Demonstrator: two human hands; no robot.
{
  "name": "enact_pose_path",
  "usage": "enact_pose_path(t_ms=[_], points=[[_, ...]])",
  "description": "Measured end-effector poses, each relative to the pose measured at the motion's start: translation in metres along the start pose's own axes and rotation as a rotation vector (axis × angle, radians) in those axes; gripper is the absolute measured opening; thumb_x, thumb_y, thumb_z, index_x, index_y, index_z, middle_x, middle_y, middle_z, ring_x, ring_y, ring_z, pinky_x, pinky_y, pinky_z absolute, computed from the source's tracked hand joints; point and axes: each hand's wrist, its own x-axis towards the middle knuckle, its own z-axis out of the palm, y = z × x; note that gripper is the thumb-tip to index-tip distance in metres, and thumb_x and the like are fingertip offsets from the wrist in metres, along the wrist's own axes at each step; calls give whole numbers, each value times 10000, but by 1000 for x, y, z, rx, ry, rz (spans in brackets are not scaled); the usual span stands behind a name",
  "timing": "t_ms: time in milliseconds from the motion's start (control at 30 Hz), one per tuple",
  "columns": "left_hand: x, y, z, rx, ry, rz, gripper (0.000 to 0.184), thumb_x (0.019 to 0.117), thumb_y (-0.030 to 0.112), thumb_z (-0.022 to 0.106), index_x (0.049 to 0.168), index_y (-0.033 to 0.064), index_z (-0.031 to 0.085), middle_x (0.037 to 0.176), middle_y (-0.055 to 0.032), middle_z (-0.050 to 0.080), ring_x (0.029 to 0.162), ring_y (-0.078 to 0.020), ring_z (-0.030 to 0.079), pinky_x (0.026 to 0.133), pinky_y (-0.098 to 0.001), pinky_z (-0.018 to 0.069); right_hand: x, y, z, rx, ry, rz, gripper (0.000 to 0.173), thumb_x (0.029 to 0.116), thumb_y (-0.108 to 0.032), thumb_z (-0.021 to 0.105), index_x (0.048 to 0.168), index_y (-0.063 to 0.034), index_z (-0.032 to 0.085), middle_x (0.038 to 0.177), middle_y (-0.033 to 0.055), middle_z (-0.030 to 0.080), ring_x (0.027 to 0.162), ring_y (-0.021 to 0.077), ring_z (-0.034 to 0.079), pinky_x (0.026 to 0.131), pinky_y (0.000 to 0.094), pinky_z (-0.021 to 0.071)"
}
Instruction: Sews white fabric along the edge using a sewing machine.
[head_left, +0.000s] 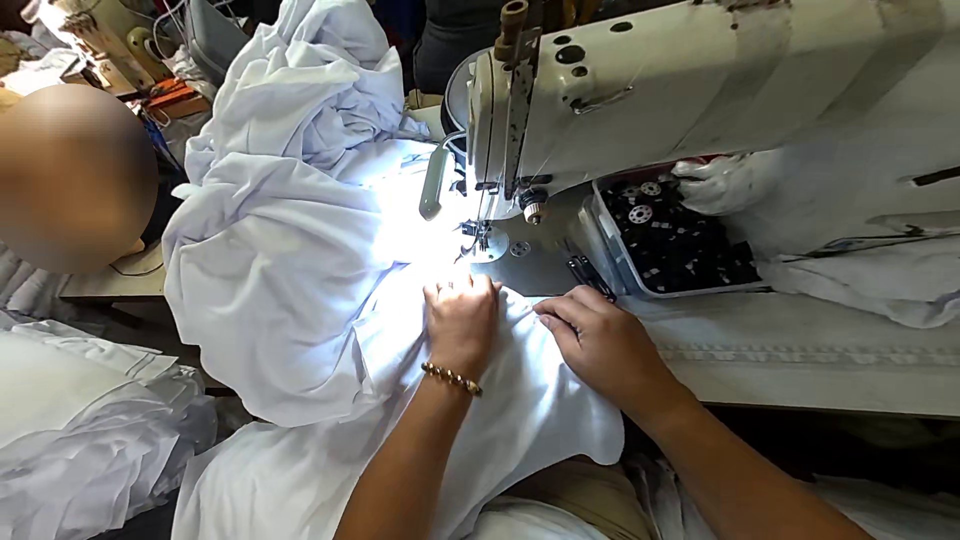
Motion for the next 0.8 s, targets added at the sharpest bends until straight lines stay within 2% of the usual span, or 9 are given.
enact_pose_path(t_ms=[67, 100, 167, 200, 300, 467, 600, 700, 800], points=[[-16, 10, -5, -26, -109, -80, 341, 1049, 321, 543, 1155, 61, 737, 1128, -153, 708, 1060, -330, 668, 965, -527, 476, 0, 1, 0, 16, 2, 8, 189, 999, -66, 585, 1068, -13, 753, 948, 174, 658, 812, 347, 671, 668, 522, 549], [-24, 14, -4, -39, -150, -101, 421, 1062, 357, 496, 1287, 58, 689, 1297, -170, 668, 1200, -343, 629, 1041, -550, 436, 0, 1, 0, 22, 4, 12, 194, 1002, -66, 578, 1073, -12, 750, 952, 176, 662, 817, 349, 674, 670, 523, 551], [-34, 17, 0, -64, -219, -123, 566, 1081, 438, 383, 1494, 77, 523, 1546, -172, 492, 1440, -339, 455, 1194, -562, 290, 1, 0, -1, 18, 13, 23, 195, 1007, -68, 570, 1088, -16, 740, 941, 171, 658, 808, 341, 674, 653, 514, 547], [-35, 16, 2, -65, -240, -131, 604, 1082, 472, 346, 1543, 100, 463, 1601, -159, 425, 1493, -322, 386, 1226, -549, 233, 2, 0, -1, 12, 20, 24, 189, 1006, -65, 567, 1091, -22, 731, 934, 168, 656, 800, 336, 674, 642, 507, 544], [-29, 12, 2, -90, -272, -155, 642, 1071, 539, 320, 1581, 161, 409, 1647, -128, 357, 1536, -288, 308, 1245, -541, 173, 4, -1, -1, 16, 32, 28, 197, 1001, -34, 558, 1096, -31, 731, 943, 179, 659, 804, 348, 675, 643, 518, 541], [-21, 7, -1, -118, -316, -166, 675, 1072, 541, 322, 1614, 138, 337, 1663, -98, 336, 1551, -254, 278, 1256, -528, 145, 7, 1, 0, -19, 9, 21, 256, 962, 1, 580, 1115, -64, 774, 947, 167, 656, 776, 336, 661, 617, 506, 533], [-10, 1, 1, -86, -349, -140, 623, 1088, 499, 304, 1604, 155, 364, 1672, -84, 320, 1550, -252, 280, 1258, -525, 139, 11, -2, -2, -107, -69, -23, 249, 970, -53, 599, 1142, -72, 778, 950, 167, 642, 775, 345, 658, 600, 506, 530], [1, -8, 8, -99, -291, -105, 606, 1083, 495, 319, 1570, 152, 434, 1643, -78, 380, 1531, -243, 324, 1259, -511, 150, 15, 0, 2, -132, -92, -137, 254, 990, -118, 577, 1135, -11, 757, 1049, 207, 661, 962, 413, 658, 756, 550, 553], [16, -21, 13, -149, -284, -39, 618, 1067, 505, 381, 1553, 131, 456, 1631, -88, 399, 1531, -247, 326, 1263, -501, 160, 20, 1, 11, -135, -87, -246, 360, 1011, -199, 501, 1150, 34, 737, 1256, 198, 673, 1054, 414, 637, 864, 553, 525]])
